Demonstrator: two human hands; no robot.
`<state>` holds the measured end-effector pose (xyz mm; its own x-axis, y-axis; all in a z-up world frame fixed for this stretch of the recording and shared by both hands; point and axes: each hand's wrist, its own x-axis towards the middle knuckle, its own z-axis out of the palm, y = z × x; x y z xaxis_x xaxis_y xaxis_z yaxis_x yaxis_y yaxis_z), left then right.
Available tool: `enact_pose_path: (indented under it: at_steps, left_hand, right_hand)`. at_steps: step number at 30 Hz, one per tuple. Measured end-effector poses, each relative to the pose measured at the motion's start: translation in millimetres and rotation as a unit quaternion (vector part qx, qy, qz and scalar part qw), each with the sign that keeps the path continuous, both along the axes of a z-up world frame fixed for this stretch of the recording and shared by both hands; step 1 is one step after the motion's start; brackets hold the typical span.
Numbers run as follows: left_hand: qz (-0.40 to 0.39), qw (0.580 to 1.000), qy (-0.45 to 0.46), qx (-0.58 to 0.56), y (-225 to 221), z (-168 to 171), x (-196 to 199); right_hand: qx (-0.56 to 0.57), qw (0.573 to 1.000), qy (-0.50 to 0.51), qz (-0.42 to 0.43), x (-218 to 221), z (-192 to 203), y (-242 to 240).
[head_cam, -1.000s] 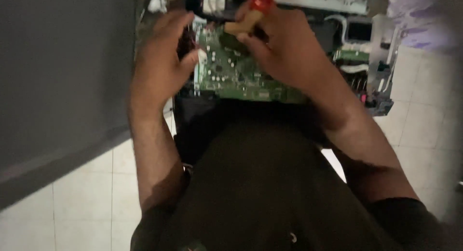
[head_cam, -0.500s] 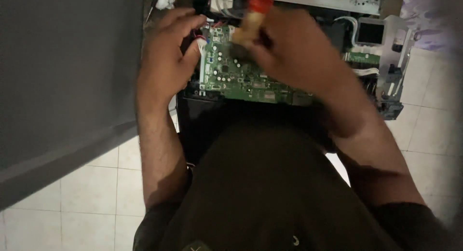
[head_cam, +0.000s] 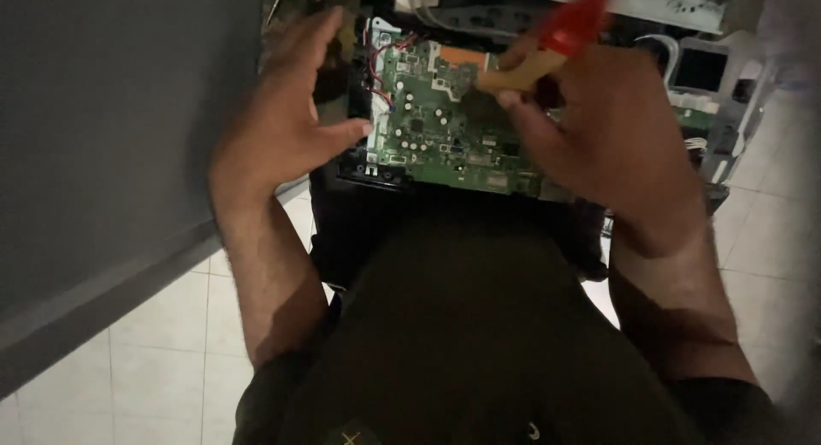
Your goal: Disconnecting ribbon cables and wire connectors from a main circuit board and cleaning it with a brush.
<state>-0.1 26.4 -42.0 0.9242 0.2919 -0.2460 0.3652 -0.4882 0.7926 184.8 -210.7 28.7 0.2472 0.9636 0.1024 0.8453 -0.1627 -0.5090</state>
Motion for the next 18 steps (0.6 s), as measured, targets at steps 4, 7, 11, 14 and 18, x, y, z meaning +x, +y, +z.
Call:
enact_pose_path:
  at_steps: [4, 7, 11, 14, 18]
  left_hand:
    - [-0.029, 0.999, 0.017, 0.002, 1.5, -10.9, 1.4]
    - [-0.054, 0.998, -0.023, 0.012, 5.6, -24.6, -4.4]
    - [-0.03, 0.998, 0.051, -0.035, 1.6, -6.4, 1.3]
    - [-0.014, 0.998, 0.057, -0.038, 1.7, -7.9, 1.9]
    - [-0.025, 0.996, 0.062, -0.058, 0.4, 1.7, 1.3]
  right_hand:
    - [0.028, 1.0, 0.012, 0.004, -3.7, -15.7, 3.0]
    - [-0.032, 0.998, -0.04, -0.027, -4.8, -1.9, -10.5]
    - [-0.082, 0.992, -0.075, -0.052, -6.1, 5.0, -16.2]
    - [0.083, 0.978, 0.187, 0.028, -29.9, 4.0, -1.0]
    - [0.08, 0.988, 0.107, 0.076, -55.7, -9.5, 8.6]
